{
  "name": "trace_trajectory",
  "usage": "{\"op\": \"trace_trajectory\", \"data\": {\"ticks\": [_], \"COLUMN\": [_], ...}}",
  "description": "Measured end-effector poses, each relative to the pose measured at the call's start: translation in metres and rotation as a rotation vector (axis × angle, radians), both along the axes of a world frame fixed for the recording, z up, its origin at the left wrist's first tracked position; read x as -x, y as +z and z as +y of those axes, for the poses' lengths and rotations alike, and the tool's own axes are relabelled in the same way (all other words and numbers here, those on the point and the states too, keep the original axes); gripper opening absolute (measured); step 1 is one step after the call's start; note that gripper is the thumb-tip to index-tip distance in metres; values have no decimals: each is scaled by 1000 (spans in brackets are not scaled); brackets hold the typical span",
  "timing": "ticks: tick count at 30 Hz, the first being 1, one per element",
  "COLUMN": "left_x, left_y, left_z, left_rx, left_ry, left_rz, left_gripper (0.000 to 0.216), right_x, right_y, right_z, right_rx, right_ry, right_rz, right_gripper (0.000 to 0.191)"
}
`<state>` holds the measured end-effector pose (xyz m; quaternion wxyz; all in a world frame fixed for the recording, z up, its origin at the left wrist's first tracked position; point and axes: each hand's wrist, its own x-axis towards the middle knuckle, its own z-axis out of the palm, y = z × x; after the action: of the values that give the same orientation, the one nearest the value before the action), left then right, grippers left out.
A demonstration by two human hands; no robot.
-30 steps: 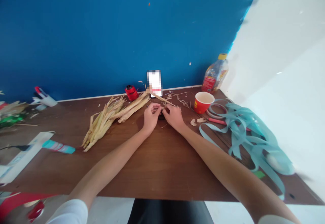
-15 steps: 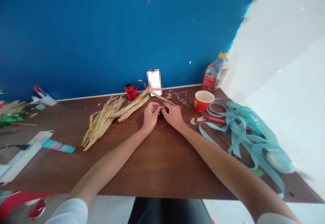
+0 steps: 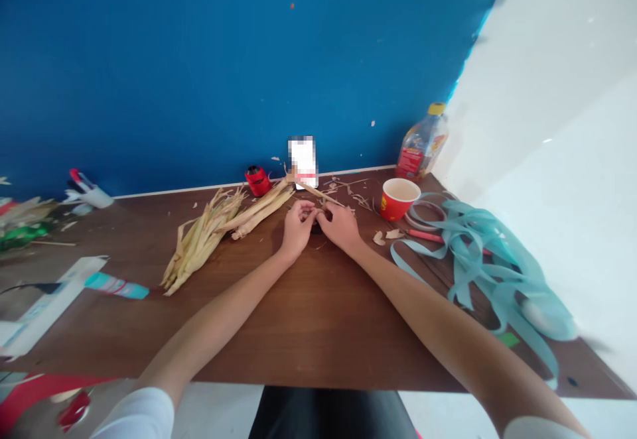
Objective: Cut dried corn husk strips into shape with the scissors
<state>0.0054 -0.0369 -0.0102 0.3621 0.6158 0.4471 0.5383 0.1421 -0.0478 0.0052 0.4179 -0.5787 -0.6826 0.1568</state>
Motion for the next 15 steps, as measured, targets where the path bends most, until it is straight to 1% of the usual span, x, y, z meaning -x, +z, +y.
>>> {"op": "trace_trajectory", "data": {"ticks": [8,15], "left_x": [-1,-2], "left_y": [-3,1], "left_z": [3,0], "left_rx": [22,-11], "left_ry": [-5,-22], "left_rz": [60,17], "left_gripper": [9,10], "right_x": [-1,-2], "right_y": [0,-2], "right_z": [1,1], "right_rx": [28,-25], "right_ry": [8,-9], "right_rz": [-58,-94], "right_gripper": [20,20]}}
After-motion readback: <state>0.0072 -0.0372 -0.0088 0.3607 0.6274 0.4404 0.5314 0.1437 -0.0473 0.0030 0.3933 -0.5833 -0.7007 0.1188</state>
